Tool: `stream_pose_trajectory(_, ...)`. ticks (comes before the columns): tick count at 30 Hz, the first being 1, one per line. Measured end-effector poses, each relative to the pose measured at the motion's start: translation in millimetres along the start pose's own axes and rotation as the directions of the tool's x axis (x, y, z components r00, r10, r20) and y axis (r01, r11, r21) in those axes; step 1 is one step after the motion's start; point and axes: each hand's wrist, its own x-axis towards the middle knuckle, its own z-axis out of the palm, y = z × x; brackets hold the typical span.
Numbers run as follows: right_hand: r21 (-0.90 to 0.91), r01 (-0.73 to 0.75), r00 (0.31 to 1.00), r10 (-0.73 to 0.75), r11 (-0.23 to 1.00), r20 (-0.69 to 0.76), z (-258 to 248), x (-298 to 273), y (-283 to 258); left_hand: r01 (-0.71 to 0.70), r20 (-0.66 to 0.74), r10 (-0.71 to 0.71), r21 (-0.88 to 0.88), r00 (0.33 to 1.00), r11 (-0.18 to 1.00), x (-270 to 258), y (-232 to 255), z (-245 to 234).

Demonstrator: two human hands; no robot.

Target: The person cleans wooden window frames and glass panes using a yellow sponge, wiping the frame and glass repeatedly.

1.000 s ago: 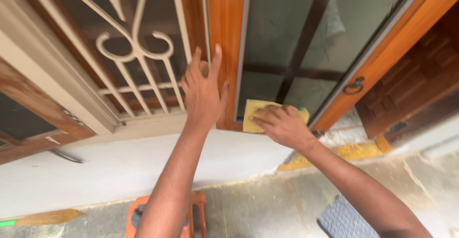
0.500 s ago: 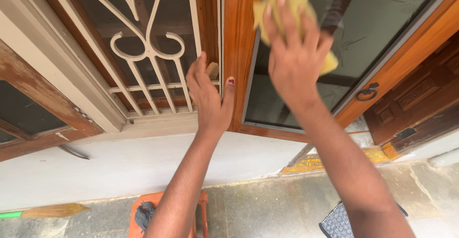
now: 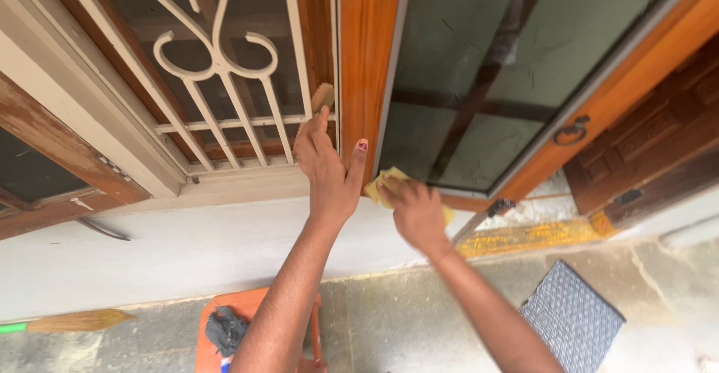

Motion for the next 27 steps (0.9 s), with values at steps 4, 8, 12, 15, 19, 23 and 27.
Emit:
stream_pose_trajectory(4,0.297,0.026,0.978,0.037,0.955,-0.207,-87.3,44.6,38.8,-0.02,0.025,0.019,0.036,1.0,0.999,0.0,10.9,-2.4)
stream_pose_trajectory(8,0.034,-0.109,0.813,0.109,0.993,-0.572,-174.3,89.6,85.1,0.063,0.1,-0.069,0.063,0.993,0.996,14.6,29.2,8.5)
stream_pose_trajectory(12,-0.095,-0.385,0.777,0.267,0.918,-0.571,-196.5,124.2,115.8,-0.063,-0.07,0.061,-0.026,0.996,0.998,33.8,36.9,21.8)
stream_pose_trajectory(15,-0.234,-0.378,0.841,0.227,0.896,-0.491,-170.3,116.4,108.2,-0.067,-0.162,0.058,-0.048,0.985,0.997,44.8,29.3,32.7)
stream_pose_trajectory(19,-0.256,-0.294,0.904,0.182,0.921,-0.386,-118.4,71.2,84.6,0.0,-0.128,-0.002,-0.015,0.992,1.0,40.0,5.4,42.4)
stream_pose_trajectory(23,-0.258,-0.219,0.956,0.155,0.941,-0.248,-52.4,7.6,73.1,-0.129,-0.188,0.121,-0.029,0.975,0.991,14.7,-29.4,43.1)
stream_pose_trajectory(27,-0.212,-0.212,0.977,0.204,0.954,-0.061,-6.0,-52.9,55.1,0.045,-0.118,-0.053,-0.07,0.992,0.997,-30.3,-64.3,32.9)
